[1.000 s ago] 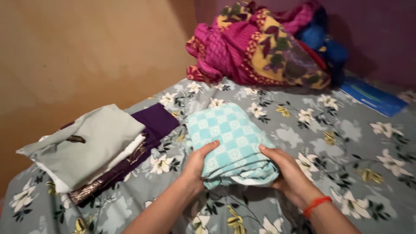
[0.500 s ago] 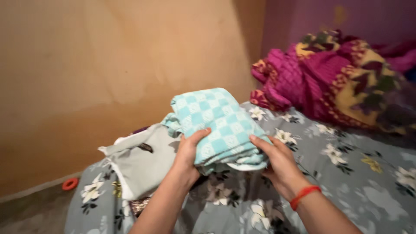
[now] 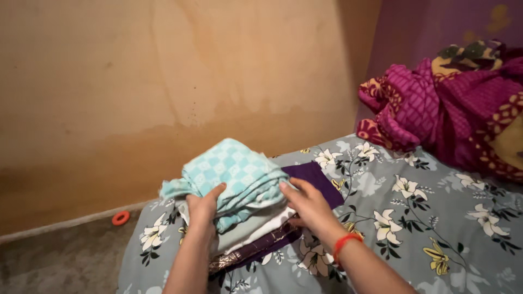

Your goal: The person folds clothing items on a floral bedspread by hand, including a white shirt, a light blue checkered cloth, and a brown patterned fabric.

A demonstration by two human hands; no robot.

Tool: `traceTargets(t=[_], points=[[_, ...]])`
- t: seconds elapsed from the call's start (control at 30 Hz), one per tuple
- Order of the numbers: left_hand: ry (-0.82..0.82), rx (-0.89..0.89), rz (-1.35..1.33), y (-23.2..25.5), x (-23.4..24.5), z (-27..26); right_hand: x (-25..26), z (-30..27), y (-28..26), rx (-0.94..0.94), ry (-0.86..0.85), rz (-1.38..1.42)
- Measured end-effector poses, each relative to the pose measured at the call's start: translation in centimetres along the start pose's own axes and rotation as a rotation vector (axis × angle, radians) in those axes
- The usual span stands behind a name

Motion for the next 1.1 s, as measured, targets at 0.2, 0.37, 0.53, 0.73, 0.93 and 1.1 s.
traceTargets(t=[0.2, 0.37, 0.53, 0.73, 0.93, 1.1], points=[[0.035, 0.049, -0.069, -1.1, 0.5, 1.1, 2.5, -1.5, 3.8, -0.102, 0.014, 0.007], [0.312, 0.115, 0.377, 0.0, 1.1, -2.2, 4.3, -1.6, 5.2, -0.086, 0.069, 0.038], [0.539, -0.192, 0.805, 5.0, -0.5, -8.3, 5.3, -2.5, 6.4, -0.076, 0.114, 0.007], [0.164, -1.018, 1.096, 8.8, -7.8, -11.9, 7.4, -5.2, 8.0, -0.16, 0.18, -0.127], [-0.297, -0.36, 1.608, -0.3, -9.9, -6.3, 11.5, -6.9, 9.9, -0.035, 0.267, -0.422], [-0.244, -0.329, 1.761, -0.7, -10.9, -8.4, 14.7, -9.7, 11.0, -0.064, 0.325, -0.496]])
Point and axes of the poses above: each hand's wrist, its own z-axis towards the middle knuckle, its own x-axis out of the back of the hand, y = z × x, the point moved 8 cm from there along z, towards the middle knuckle, and after that the axes turned 8 degrees about -y, right-handed, at the moved point
